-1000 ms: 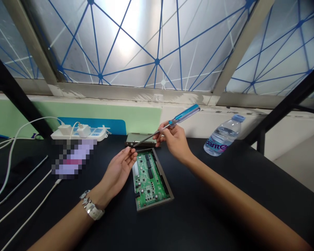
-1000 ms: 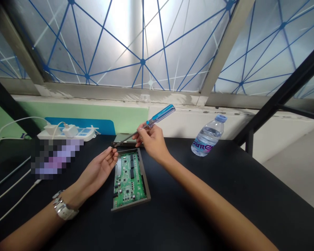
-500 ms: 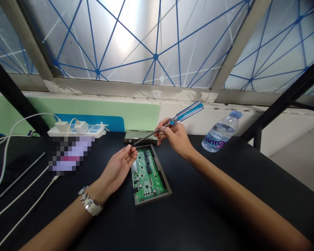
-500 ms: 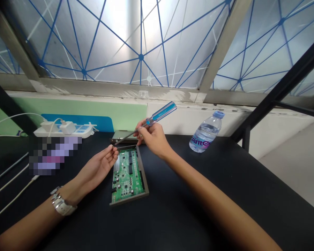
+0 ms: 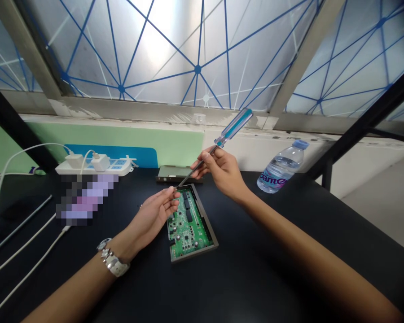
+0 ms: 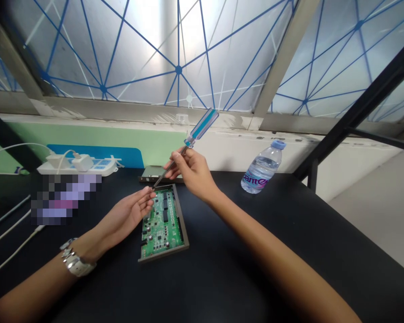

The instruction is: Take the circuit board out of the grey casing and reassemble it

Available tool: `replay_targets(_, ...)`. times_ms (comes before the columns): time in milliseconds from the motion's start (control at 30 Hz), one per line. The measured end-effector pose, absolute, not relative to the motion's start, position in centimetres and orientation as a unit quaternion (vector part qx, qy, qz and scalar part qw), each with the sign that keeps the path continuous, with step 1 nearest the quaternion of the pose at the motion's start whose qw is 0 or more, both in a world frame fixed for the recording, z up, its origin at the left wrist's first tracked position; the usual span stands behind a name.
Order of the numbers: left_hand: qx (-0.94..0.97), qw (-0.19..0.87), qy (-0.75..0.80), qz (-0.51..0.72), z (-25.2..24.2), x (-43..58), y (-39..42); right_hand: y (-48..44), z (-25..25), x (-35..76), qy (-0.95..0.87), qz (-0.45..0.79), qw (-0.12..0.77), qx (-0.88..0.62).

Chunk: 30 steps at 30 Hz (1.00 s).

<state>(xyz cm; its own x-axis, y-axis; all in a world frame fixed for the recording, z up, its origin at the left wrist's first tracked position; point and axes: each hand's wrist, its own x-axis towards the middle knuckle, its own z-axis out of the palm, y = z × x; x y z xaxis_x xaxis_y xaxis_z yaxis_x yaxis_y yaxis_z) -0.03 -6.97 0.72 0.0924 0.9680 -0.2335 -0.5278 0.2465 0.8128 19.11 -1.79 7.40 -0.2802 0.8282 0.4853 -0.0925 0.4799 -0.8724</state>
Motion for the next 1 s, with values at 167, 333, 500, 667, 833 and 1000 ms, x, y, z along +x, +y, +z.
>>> replay_targets(167,0.577,0.388,0.494,0.523,0.3,-0.8,-6.6,-0.8,6.6,19.5,-0.692,0.367,0.538,-0.312)
replay_targets(333,0.741,0.193,0.482,0.427,-0.3,-0.4,-5.1,-0.4,5.7,19.7,-0.724,0.304,0.511,-0.35)
replay_targets(500,0.813,0.179,0.445,0.33,0.7,1.8,-1.6,-0.4,5.6,20.0,-0.744,0.273,0.495,-0.356)
replay_targets(667,0.828,0.17,0.427,0.321,1.4,2.6,0.3,-0.3,6.0,20.4,-0.735,0.278,0.507,-0.354)
replay_targets(833,0.806,0.149,0.475,0.321,-0.3,1.1,0.1,-0.3,6.1,20.4,-0.73,0.288,0.514,-0.347)
replay_targets(1000,0.806,0.187,0.454,0.329,-0.5,1.4,-0.8,-0.4,5.5,20.0,-0.734,0.295,0.507,-0.342)
